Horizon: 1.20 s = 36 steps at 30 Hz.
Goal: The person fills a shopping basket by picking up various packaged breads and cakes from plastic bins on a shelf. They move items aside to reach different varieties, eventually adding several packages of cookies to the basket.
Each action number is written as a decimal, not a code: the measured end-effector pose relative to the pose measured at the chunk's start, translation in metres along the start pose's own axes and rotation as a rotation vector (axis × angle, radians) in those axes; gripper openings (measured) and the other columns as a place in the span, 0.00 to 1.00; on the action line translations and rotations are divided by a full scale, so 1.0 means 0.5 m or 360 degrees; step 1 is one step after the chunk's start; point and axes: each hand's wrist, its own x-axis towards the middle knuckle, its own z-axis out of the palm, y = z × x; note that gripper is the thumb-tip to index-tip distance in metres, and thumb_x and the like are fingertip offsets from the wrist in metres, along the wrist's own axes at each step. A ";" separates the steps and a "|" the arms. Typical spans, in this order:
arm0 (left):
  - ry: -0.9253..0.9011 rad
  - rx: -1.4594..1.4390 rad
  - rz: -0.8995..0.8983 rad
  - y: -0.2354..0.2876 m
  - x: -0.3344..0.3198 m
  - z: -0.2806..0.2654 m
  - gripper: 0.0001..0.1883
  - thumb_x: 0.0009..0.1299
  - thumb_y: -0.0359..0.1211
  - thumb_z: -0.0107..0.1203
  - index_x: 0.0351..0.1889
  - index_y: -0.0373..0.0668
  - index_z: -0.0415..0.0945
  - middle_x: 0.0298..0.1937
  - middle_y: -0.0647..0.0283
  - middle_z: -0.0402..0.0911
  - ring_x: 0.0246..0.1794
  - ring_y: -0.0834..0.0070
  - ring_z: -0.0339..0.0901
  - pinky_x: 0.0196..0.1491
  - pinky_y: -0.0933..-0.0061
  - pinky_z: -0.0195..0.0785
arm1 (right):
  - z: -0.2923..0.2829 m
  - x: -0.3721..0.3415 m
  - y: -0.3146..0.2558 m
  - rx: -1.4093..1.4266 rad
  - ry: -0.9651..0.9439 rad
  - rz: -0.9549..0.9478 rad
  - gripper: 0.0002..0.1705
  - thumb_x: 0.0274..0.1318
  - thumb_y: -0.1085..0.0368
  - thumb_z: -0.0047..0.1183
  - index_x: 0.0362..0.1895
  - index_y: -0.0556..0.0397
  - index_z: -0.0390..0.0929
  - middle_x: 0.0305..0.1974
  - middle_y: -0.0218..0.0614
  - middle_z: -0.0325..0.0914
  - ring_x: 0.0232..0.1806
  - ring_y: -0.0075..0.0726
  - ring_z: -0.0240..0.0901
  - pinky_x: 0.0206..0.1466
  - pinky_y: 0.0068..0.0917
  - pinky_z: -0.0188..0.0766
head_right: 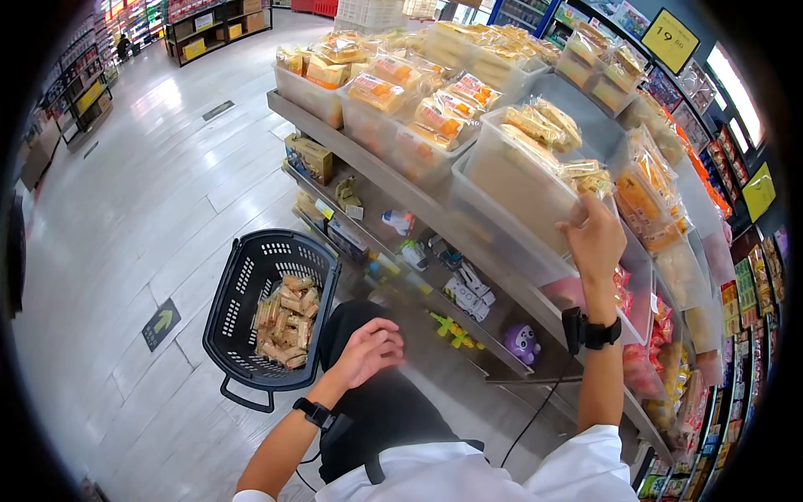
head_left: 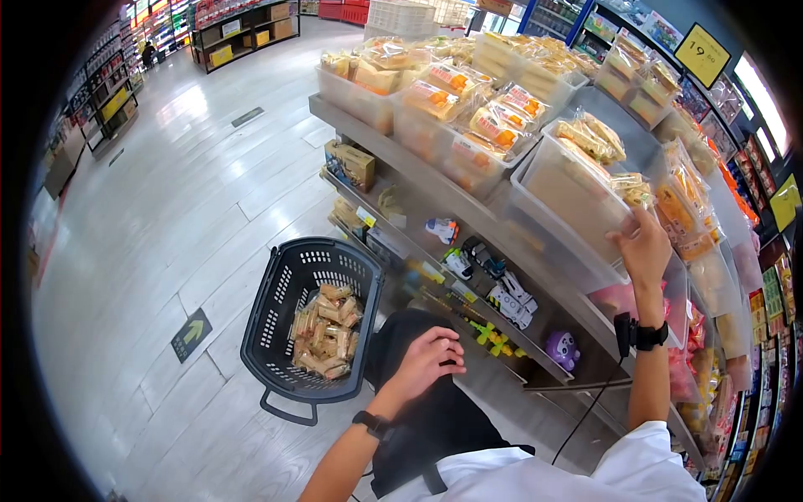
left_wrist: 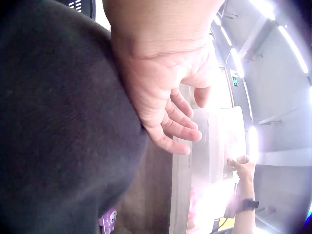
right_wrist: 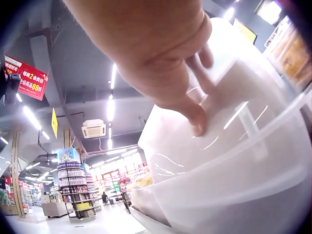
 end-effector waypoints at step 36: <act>0.0144 0.0140 -0.0030 -0.006 0.009 0.023 0.12 0.72 0.30 0.52 0.52 0.41 0.68 0.41 0.59 0.76 0.42 0.71 0.77 0.50 0.58 0.76 | 0.009 -0.022 0.038 0.0815 -0.0381 -0.0003 0.19 0.45 0.76 0.57 0.45 0.51 0.81 0.33 0.34 0.82 0.32 0.27 0.72 0.40 0.25 0.70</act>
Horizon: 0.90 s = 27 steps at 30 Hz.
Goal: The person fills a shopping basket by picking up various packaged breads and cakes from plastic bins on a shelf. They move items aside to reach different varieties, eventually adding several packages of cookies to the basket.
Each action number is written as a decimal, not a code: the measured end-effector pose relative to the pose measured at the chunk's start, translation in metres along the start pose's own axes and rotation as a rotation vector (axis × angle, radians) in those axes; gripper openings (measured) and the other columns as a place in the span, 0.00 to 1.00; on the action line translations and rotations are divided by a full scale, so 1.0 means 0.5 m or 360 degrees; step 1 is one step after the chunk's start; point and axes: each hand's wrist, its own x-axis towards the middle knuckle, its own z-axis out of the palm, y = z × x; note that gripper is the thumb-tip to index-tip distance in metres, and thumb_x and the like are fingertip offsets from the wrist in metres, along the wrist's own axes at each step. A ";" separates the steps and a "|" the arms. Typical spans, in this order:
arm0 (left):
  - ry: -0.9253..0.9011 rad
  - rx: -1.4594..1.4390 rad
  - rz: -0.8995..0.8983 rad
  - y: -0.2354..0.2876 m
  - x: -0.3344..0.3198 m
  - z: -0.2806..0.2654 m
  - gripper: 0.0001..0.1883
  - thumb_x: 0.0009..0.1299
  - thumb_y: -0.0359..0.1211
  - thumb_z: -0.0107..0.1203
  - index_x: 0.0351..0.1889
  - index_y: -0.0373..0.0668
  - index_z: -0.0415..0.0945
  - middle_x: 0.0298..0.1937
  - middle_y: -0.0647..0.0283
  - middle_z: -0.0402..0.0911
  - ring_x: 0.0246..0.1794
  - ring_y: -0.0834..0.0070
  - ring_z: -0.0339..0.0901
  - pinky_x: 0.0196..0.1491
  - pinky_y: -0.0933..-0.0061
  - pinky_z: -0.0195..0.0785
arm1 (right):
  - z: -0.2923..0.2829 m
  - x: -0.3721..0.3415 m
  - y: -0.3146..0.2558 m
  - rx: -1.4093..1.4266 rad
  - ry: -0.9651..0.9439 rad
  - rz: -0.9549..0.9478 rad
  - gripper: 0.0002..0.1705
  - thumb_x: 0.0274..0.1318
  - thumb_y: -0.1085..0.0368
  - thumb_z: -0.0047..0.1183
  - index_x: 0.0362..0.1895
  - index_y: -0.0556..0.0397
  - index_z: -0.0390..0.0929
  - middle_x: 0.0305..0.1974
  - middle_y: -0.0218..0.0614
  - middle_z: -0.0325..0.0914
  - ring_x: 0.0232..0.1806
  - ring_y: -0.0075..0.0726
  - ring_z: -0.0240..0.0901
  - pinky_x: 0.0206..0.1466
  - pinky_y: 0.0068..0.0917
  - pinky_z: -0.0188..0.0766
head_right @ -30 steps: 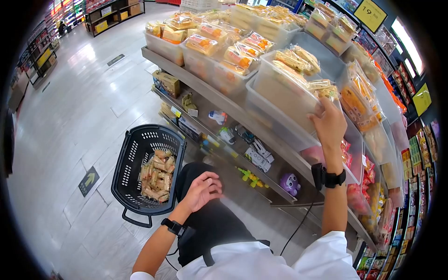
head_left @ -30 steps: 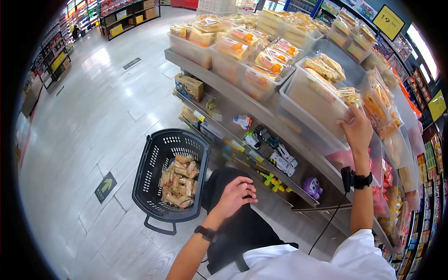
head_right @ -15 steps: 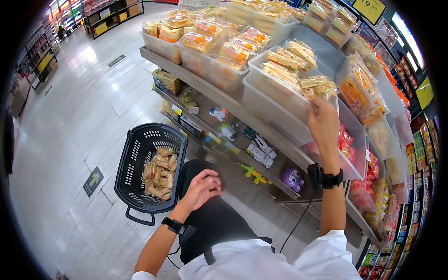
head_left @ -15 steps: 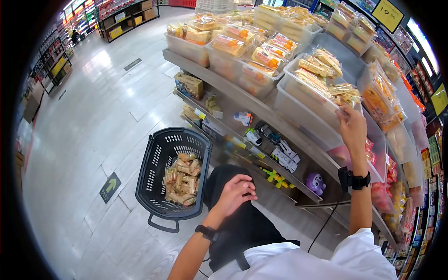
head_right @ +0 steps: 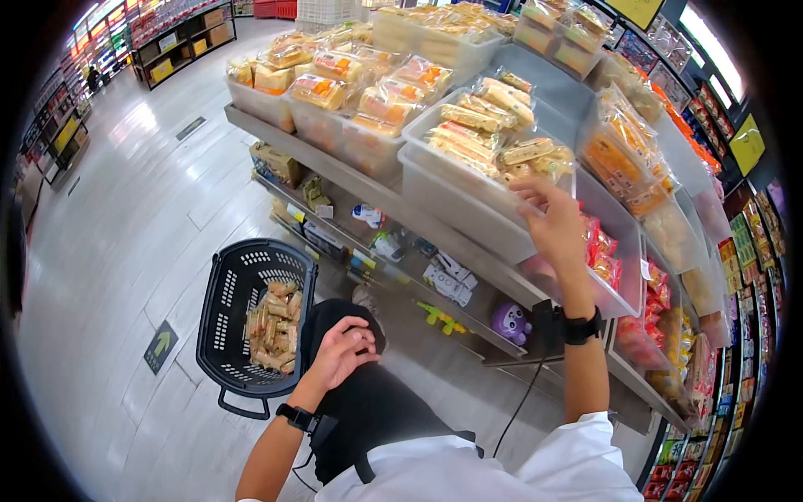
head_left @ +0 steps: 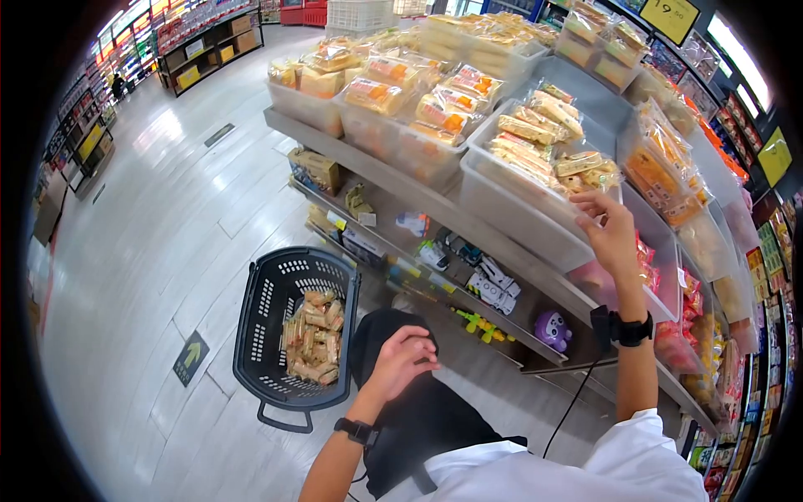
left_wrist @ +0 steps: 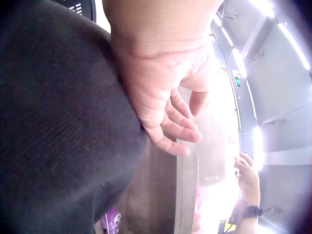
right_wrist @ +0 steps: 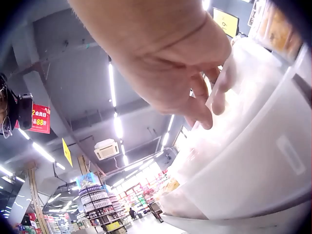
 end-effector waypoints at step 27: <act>0.0193 -0.0001 -0.0001 0.003 0.019 0.004 0.16 0.72 0.31 0.51 0.55 0.40 0.66 0.44 0.55 0.76 0.45 0.64 0.77 0.52 0.49 0.74 | -0.012 0.557 0.156 -0.0418 -0.1177 0.0081 0.68 0.29 0.45 0.75 0.72 0.51 0.47 0.69 0.49 0.55 0.69 0.49 0.55 0.66 0.45 0.59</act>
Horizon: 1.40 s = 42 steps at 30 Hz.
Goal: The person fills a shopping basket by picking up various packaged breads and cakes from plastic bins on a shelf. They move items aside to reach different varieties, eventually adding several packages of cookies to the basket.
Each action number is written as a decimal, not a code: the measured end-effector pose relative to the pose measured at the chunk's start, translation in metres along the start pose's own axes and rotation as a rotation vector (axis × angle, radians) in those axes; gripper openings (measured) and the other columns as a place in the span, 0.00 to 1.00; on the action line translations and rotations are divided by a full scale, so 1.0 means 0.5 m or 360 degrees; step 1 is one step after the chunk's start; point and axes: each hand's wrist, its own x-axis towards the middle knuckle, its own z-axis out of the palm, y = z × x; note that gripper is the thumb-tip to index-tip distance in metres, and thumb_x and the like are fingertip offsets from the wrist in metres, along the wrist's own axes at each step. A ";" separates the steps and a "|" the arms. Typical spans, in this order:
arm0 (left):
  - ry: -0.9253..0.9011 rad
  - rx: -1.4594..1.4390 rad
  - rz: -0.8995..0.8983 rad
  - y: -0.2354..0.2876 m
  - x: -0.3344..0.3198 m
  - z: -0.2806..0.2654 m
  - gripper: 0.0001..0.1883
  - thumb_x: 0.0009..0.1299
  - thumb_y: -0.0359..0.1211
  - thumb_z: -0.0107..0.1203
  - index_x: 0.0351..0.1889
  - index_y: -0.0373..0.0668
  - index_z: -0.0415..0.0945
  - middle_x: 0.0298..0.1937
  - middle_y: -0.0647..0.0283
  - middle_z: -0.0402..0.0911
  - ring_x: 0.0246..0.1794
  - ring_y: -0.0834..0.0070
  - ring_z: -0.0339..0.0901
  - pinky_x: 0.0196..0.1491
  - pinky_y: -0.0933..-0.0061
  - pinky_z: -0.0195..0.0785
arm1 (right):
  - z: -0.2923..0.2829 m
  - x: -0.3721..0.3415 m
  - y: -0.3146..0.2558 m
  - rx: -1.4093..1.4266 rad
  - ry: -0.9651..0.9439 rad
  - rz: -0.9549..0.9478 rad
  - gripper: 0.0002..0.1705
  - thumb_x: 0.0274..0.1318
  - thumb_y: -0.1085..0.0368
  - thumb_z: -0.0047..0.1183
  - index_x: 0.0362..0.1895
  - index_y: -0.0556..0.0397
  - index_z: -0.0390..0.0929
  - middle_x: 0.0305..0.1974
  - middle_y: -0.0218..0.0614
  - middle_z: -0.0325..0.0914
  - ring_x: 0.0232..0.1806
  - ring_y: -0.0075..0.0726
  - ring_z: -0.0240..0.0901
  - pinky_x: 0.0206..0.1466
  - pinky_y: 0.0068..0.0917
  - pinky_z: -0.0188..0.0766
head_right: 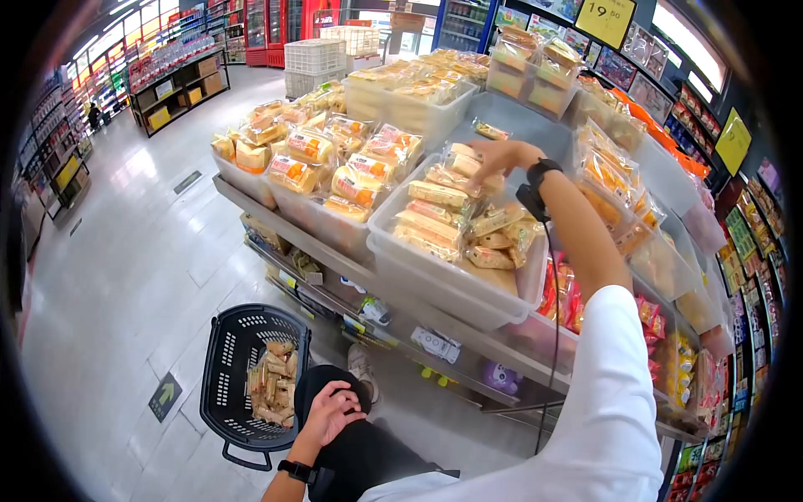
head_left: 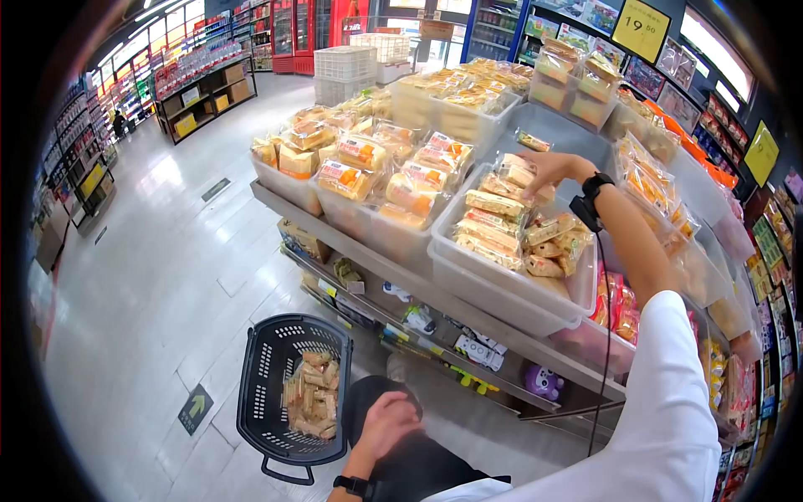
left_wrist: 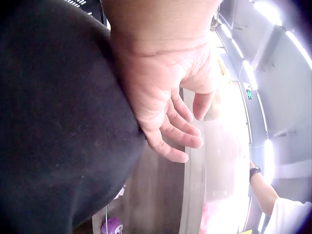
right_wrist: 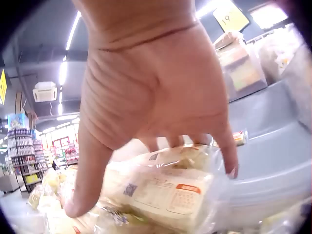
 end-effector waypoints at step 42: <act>0.0056 -0.0392 0.0468 0.087 -0.126 0.137 0.30 0.68 0.38 0.55 0.65 0.39 0.59 0.54 0.47 0.76 0.52 0.60 0.78 0.52 0.60 0.75 | 0.179 -0.378 -0.369 0.0460 0.0587 -0.1217 0.23 0.40 0.58 0.70 0.42 0.51 0.80 0.43 0.41 0.79 0.49 0.41 0.74 0.52 0.34 0.69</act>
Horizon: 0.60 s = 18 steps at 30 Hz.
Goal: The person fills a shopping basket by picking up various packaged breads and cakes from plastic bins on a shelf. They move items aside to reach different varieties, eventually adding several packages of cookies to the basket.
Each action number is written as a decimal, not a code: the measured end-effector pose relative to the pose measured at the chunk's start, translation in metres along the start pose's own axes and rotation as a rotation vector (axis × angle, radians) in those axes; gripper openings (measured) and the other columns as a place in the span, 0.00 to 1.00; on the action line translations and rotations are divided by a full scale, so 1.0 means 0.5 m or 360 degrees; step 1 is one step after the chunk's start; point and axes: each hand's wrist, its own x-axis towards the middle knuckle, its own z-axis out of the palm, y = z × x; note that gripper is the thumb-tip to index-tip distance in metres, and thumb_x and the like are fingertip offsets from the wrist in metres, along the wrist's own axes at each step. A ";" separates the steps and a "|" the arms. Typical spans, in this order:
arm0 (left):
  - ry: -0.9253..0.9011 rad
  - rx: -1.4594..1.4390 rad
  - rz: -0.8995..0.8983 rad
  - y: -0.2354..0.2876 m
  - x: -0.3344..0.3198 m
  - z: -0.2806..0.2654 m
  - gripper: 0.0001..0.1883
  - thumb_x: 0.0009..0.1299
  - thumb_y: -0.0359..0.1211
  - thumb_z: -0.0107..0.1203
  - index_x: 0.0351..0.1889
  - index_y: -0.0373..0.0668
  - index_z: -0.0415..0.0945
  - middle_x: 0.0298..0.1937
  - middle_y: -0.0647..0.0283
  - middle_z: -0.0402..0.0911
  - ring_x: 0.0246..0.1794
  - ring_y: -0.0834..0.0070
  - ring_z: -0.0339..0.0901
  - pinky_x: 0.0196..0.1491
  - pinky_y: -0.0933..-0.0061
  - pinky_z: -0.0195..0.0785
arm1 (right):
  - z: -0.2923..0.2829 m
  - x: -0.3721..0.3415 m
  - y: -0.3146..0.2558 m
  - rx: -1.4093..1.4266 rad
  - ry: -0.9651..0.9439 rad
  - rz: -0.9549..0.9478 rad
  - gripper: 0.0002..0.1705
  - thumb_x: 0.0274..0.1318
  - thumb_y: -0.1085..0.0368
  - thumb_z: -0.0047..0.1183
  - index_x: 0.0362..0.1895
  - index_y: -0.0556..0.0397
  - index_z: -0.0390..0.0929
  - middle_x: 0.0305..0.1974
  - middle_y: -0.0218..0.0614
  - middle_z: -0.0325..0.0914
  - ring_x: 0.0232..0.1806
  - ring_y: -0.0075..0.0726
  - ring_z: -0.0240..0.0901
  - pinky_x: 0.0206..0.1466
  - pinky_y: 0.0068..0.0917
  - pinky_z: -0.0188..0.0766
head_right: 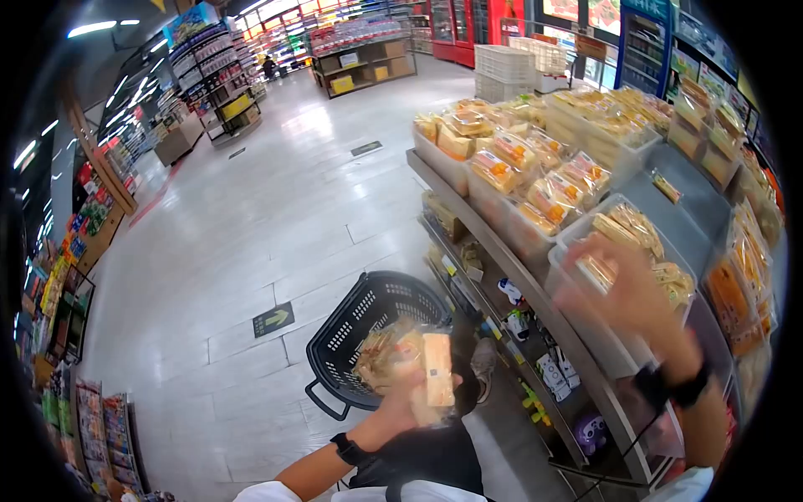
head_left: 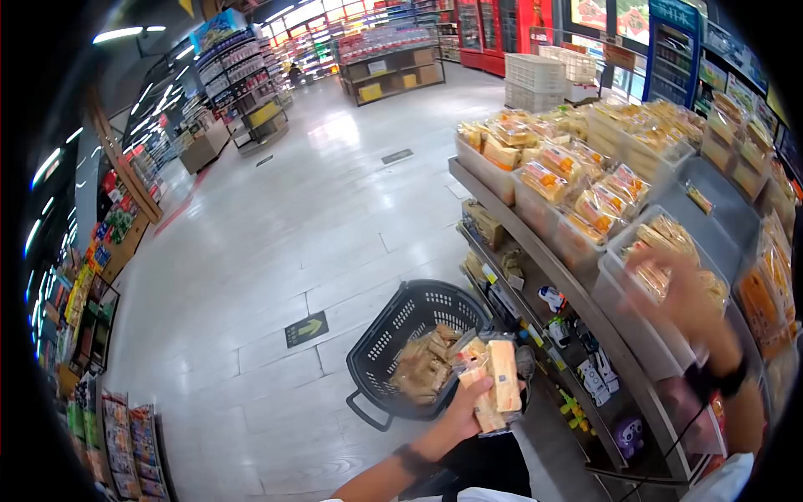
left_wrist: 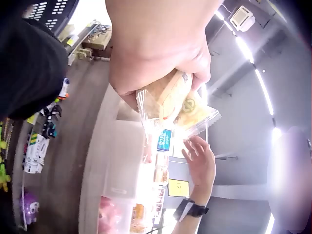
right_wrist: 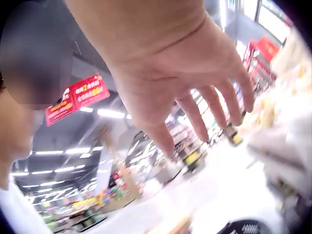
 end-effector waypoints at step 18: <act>0.0676 -0.0354 -0.0764 -0.075 0.000 -0.067 0.35 0.49 0.39 0.65 0.56 0.38 0.67 0.40 0.56 0.72 0.44 0.60 0.73 0.40 0.69 0.78 | -0.387 0.089 1.031 -0.1156 0.0342 0.0849 0.32 0.39 0.64 0.62 0.54 0.56 0.71 0.52 0.49 0.75 0.57 0.52 0.70 0.60 0.38 0.66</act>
